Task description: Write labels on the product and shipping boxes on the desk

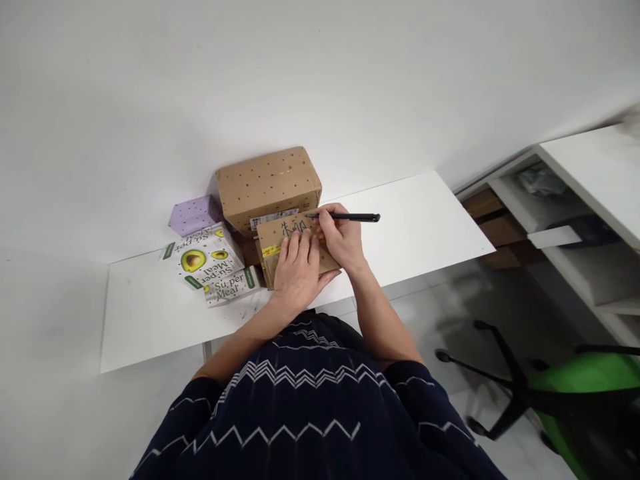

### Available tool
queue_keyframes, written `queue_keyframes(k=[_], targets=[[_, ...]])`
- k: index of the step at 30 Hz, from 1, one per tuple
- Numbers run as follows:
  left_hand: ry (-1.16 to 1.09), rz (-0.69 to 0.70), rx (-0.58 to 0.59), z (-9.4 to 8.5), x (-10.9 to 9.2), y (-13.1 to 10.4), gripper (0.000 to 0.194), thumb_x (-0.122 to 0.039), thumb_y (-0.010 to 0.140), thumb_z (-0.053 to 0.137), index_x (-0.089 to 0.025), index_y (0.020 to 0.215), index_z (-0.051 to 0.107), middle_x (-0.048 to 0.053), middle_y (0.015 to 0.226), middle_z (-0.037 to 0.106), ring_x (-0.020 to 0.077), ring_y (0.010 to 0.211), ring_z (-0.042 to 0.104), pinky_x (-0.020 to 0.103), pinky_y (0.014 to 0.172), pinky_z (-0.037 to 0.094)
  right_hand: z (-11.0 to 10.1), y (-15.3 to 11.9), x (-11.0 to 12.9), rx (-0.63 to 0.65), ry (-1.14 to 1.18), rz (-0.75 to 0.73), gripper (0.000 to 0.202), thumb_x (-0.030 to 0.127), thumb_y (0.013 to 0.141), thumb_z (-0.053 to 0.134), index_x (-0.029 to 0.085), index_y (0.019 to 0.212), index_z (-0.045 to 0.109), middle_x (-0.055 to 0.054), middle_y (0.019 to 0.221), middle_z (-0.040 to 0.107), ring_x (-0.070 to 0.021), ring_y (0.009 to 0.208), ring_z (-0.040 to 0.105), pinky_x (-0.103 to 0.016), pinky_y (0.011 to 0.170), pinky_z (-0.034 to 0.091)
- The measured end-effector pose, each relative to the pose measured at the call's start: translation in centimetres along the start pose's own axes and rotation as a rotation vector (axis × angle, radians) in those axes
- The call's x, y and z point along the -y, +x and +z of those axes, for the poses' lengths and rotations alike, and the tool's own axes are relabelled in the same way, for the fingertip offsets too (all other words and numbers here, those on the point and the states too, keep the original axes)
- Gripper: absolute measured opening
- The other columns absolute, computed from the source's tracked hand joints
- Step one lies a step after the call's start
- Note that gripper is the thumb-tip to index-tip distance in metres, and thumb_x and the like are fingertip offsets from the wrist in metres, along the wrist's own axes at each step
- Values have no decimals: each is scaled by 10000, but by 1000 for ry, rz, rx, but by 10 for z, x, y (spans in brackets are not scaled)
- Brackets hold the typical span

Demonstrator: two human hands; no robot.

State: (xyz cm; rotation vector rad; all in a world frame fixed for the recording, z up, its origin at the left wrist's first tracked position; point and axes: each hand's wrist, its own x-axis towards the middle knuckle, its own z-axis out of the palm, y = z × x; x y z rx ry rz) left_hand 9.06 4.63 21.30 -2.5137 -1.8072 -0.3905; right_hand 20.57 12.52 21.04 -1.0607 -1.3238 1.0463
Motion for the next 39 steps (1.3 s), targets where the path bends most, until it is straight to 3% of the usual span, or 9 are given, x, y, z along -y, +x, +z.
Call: queue_keyframes(k=[14, 25, 27, 30, 33, 36, 39], targets=[[6, -20, 20, 1, -1, 4, 774, -629, 914, 525, -48, 1426, 504, 214, 1486, 507, 385, 1397, 434, 541, 1196, 292, 1, 5, -5, 35, -195, -51, 192, 390, 963, 530, 219, 905, 594, 4, 774, 624, -135, 687, 563, -271, 655, 463], [18, -1, 1, 2, 1, 2, 788, -641, 912, 518, -47, 1430, 501, 223, 1467, 525, 381, 1394, 447, 545, 1190, 307, 1, 5, -11, 44, -162, -30, 208, 413, 962, 531, 226, 915, 610, 6, 770, 637, -129, 651, 568, -260, 614, 460], [24, 2, -7, 3, 2, 2, 776, -638, 907, 530, -60, 1426, 508, 224, 1466, 527, 380, 1395, 449, 552, 1188, 310, 3, 4, -9, 7, -96, 9, 224, 434, 953, 539, 227, 899, 607, 11, 742, 632, -125, 630, 566, -250, 592, 462], [43, 4, -25, 5, 4, 1, 756, -633, 908, 533, -75, 1418, 515, 226, 1473, 519, 377, 1398, 450, 555, 1183, 316, 0, 1, -1, -149, 54, 73, 248, 461, 941, 543, 229, 868, 589, 31, 679, 600, -110, 571, 550, -232, 551, 457], [47, 6, -50, 7, 6, 1, 761, -641, 919, 507, -70, 1420, 501, 239, 1467, 519, 377, 1392, 457, 561, 1170, 332, -18, -6, -1, -368, 212, 80, 259, 472, 922, 552, 227, 837, 560, 25, 735, 626, -95, 551, 558, -223, 537, 469], [31, 14, -88, 9, 8, 1, 779, -665, 918, 486, -69, 1421, 488, 250, 1456, 523, 386, 1383, 462, 578, 1158, 341, -55, -18, -24, -505, 228, 134, 260, 461, 916, 531, 217, 828, 534, -19, 856, 695, -96, 570, 592, -222, 528, 485], [12, 21, -111, 8, 10, 1, 771, -653, 918, 498, -84, 1436, 467, 247, 1463, 514, 393, 1388, 448, 589, 1155, 337, -89, -44, -70, -347, -109, 429, 252, 372, 912, 517, 195, 733, 532, 5, 639, 642, -93, 463, 528, -197, 441, 413]])
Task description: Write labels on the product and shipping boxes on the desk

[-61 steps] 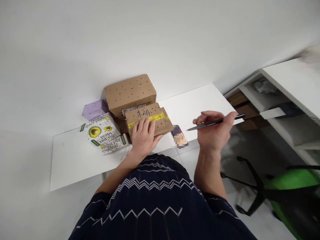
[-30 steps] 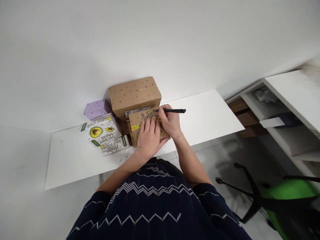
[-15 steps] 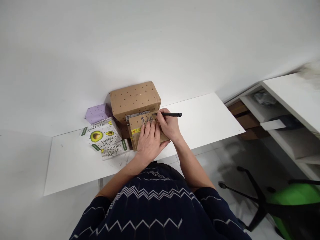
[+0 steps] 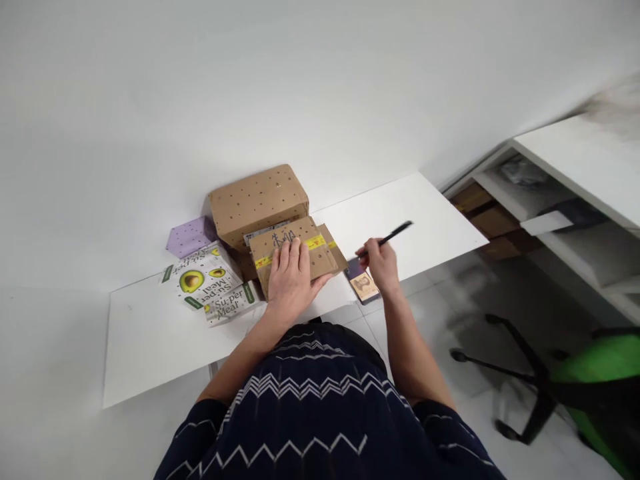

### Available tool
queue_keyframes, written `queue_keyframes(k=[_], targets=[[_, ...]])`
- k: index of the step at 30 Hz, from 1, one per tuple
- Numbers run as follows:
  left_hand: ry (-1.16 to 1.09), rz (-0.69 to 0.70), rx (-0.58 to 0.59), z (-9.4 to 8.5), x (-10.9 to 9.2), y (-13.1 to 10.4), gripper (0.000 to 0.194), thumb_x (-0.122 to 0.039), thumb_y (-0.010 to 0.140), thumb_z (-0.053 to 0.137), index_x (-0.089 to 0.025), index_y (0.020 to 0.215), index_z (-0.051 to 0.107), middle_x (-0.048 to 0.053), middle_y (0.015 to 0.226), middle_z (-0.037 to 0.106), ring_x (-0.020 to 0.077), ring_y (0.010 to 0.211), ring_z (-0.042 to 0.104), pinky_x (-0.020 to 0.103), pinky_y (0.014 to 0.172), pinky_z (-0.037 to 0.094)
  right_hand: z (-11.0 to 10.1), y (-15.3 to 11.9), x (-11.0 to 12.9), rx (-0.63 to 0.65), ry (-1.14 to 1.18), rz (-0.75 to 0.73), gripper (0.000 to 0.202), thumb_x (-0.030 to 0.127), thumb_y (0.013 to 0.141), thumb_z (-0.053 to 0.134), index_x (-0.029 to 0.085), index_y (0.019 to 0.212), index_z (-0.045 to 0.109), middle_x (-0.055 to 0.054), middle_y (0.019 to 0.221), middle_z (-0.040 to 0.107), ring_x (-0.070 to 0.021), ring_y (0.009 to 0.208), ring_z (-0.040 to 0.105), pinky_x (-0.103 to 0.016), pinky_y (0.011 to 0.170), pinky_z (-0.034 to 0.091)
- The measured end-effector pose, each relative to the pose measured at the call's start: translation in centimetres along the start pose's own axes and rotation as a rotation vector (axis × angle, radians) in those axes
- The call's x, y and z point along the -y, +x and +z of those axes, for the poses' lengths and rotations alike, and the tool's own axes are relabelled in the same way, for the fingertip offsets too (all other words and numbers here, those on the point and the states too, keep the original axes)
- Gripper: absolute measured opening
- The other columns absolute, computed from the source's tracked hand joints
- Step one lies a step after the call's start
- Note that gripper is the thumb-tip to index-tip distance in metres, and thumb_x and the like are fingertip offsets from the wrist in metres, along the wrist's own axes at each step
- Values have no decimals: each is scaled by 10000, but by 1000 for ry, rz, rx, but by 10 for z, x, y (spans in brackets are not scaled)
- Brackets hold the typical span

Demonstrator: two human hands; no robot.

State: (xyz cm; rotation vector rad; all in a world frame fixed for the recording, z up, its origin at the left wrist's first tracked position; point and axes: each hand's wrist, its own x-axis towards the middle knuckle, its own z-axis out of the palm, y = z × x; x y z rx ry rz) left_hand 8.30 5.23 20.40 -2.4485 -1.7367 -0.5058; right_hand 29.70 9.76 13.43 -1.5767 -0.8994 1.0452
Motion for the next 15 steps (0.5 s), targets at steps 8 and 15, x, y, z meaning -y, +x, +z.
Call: queue_keyframes(k=[8, 15], targets=[[-28, 22, -45, 0, 4, 0, 761, -617, 917, 524, -118, 1481, 408, 233, 1459, 517, 397, 1376, 454, 599, 1146, 341, 14, -19, -123, 482, -762, 369, 61, 100, 796, 625, 153, 792, 594, -11, 611, 639, -143, 580, 622, -213, 548, 456], [-26, 5, -30, 0, 3, 0, 767, -637, 910, 511, -146, 1488, 394, 220, 1473, 505, 396, 1391, 439, 590, 1154, 334, 36, -2, -137, 444, -953, 336, 235, 111, 821, 657, 87, 1054, 637, -204, 1062, 696, -271, 1042, 644, -282, 814, 443]])
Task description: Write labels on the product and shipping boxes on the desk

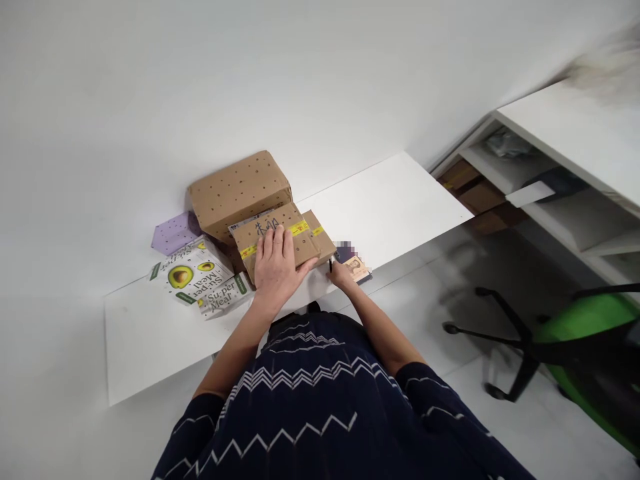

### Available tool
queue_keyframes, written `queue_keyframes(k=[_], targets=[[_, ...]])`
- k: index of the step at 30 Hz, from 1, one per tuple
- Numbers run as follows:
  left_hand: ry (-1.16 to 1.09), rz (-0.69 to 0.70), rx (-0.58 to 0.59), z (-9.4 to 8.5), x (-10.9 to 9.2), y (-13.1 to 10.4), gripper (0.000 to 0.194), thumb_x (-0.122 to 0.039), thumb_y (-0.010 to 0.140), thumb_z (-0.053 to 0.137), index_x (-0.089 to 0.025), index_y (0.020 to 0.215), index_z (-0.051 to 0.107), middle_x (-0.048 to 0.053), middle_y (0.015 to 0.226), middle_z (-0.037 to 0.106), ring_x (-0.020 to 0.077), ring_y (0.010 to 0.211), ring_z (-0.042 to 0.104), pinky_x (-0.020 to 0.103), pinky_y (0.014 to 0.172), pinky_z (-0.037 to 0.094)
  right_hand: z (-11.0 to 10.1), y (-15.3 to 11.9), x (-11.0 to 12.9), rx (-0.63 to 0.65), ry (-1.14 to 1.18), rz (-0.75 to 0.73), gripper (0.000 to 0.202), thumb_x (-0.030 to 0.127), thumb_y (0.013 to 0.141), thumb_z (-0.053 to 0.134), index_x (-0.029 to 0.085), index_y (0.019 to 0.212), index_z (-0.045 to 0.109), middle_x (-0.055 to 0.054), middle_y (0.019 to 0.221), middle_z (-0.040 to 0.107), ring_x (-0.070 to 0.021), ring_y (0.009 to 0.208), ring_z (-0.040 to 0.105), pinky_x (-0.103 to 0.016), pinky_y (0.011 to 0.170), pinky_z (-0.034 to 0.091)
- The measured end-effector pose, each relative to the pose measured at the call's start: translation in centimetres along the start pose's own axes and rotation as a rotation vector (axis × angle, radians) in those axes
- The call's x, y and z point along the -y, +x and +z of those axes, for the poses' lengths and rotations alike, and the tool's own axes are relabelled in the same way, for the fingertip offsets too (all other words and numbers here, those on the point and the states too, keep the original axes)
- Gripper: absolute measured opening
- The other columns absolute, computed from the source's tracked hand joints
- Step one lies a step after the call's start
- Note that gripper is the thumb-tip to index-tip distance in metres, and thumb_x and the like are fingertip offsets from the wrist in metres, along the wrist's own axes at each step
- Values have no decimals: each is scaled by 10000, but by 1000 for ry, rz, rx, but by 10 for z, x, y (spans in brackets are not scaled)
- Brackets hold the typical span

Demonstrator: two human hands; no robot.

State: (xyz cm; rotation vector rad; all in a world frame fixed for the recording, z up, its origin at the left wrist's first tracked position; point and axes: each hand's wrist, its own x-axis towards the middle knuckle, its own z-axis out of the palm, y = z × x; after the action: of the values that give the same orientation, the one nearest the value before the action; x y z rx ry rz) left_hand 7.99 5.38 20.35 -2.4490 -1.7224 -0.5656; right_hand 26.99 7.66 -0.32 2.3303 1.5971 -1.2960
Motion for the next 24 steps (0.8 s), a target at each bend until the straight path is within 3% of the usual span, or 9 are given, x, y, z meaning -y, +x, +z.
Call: queue_keyframes(k=[4, 8, 11, 17, 20, 24], targets=[[-39, -28, 39, -1, -2, 1, 770, -640, 906, 511, -154, 1492, 391, 215, 1501, 478, 391, 1418, 408, 589, 1184, 288, -8, -4, -16, -111, -102, 31, 362, 306, 950, 566, 88, 1239, 562, -230, 1260, 605, -302, 1196, 555, -330, 923, 416], [-40, -34, 56, -1, -5, 1, 773, -652, 907, 502, -135, 1474, 408, 224, 1493, 484, 390, 1417, 409, 572, 1194, 279, -9, -8, -44, -322, -210, 107, 681, 481, 891, 649, 130, 1433, 434, -237, 1451, 440, -364, 1303, 434, -410, 998, 382], [-21, -23, 54, -1, -5, 0, 767, -642, 916, 498, -117, 1469, 412, 229, 1483, 490, 396, 1407, 414, 573, 1185, 287, -3, -5, -58, -343, -201, 60, 745, 458, 903, 625, 131, 1514, 353, -220, 1491, 417, -359, 1322, 413, -416, 1029, 366], [39, 12, 11, 3, -4, -3, 757, -628, 921, 508, -81, 1438, 432, 239, 1459, 499, 403, 1373, 433, 565, 1158, 321, 4, -2, -62, -436, -107, 30, 731, 410, 863, 631, 155, 1510, 408, -206, 1432, 498, -369, 1294, 455, -476, 1029, 389], [56, 20, -6, 3, -5, -3, 756, -628, 916, 520, -72, 1421, 441, 240, 1431, 510, 398, 1345, 447, 558, 1141, 344, -5, -3, -63, -483, 138, 91, 726, 418, 787, 683, 172, 1444, 497, -178, 1263, 619, -339, 1190, 558, -455, 957, 462], [55, 12, -28, 3, -7, -2, 734, -624, 909, 535, -67, 1383, 474, 240, 1354, 536, 383, 1294, 470, 552, 1118, 371, -32, -13, -67, -404, 905, 151, 612, 504, 751, 619, 172, 1264, 598, -42, 844, 682, -212, 760, 661, -300, 619, 536]])
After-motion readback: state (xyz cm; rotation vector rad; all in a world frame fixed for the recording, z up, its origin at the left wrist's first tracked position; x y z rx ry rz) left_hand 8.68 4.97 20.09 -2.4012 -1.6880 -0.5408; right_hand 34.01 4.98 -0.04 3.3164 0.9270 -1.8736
